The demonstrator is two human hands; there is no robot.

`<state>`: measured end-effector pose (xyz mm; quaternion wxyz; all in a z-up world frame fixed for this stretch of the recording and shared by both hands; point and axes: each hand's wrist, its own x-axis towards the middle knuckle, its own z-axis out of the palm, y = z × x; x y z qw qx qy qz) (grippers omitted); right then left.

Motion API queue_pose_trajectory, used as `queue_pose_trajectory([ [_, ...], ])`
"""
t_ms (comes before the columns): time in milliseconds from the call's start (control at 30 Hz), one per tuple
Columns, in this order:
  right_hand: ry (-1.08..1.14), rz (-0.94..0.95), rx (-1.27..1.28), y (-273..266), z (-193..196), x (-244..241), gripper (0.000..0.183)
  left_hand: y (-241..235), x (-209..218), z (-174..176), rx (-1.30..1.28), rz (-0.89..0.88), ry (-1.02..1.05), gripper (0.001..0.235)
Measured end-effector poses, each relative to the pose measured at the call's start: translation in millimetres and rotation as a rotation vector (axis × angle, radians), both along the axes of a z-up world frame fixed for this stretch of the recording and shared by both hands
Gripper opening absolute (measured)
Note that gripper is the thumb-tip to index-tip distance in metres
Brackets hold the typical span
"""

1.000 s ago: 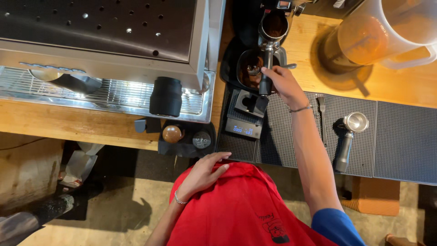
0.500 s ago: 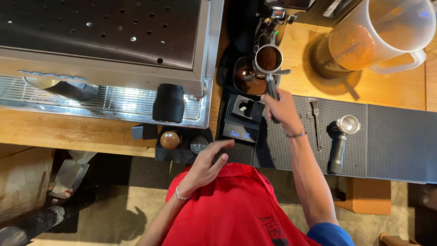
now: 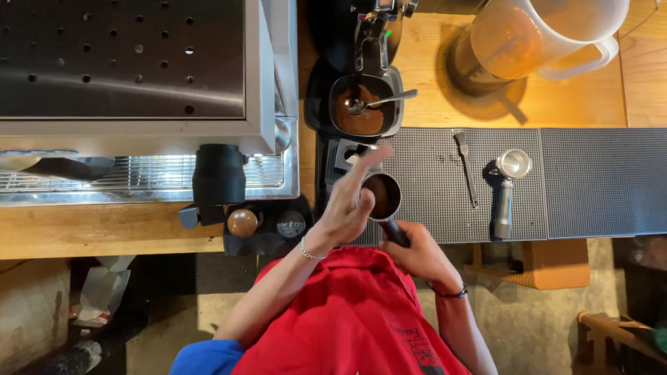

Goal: The person prepares espresso by dosing coffee grounds into a portafilter, tamping the grounds with a tamper, and inserting the portafilter into the espresso machine. The person repeats this process multiple times, cleaning the portafilter with a cloth between cycles.

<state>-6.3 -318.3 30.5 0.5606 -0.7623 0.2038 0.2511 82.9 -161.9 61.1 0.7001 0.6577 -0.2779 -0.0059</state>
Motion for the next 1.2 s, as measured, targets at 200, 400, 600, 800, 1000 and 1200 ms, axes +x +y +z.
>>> queue_pose_trajectory([
  [200,0.039,-0.022,0.006,-17,-23,-3,0.009,39,10,3,0.241,0.139,-0.017,0.091],
  [400,-0.056,0.155,0.036,-31,-6,42,0.012,53,-30,-15,0.212,0.208,-0.077,0.074],
  [600,-0.091,0.295,0.066,-45,-14,101,0.021,66,-69,-48,0.217,0.268,0.146,0.053],
  [800,-0.039,0.538,0.064,-54,-33,141,0.018,77,-73,-53,0.174,0.295,0.135,0.042],
  [1000,0.025,0.678,0.023,-59,-35,159,0.014,78,-75,-54,0.154,0.306,0.175,0.036],
  [1200,0.125,0.701,-0.219,-78,-11,186,0.066,79,-76,-54,0.162,0.304,0.205,0.038],
])
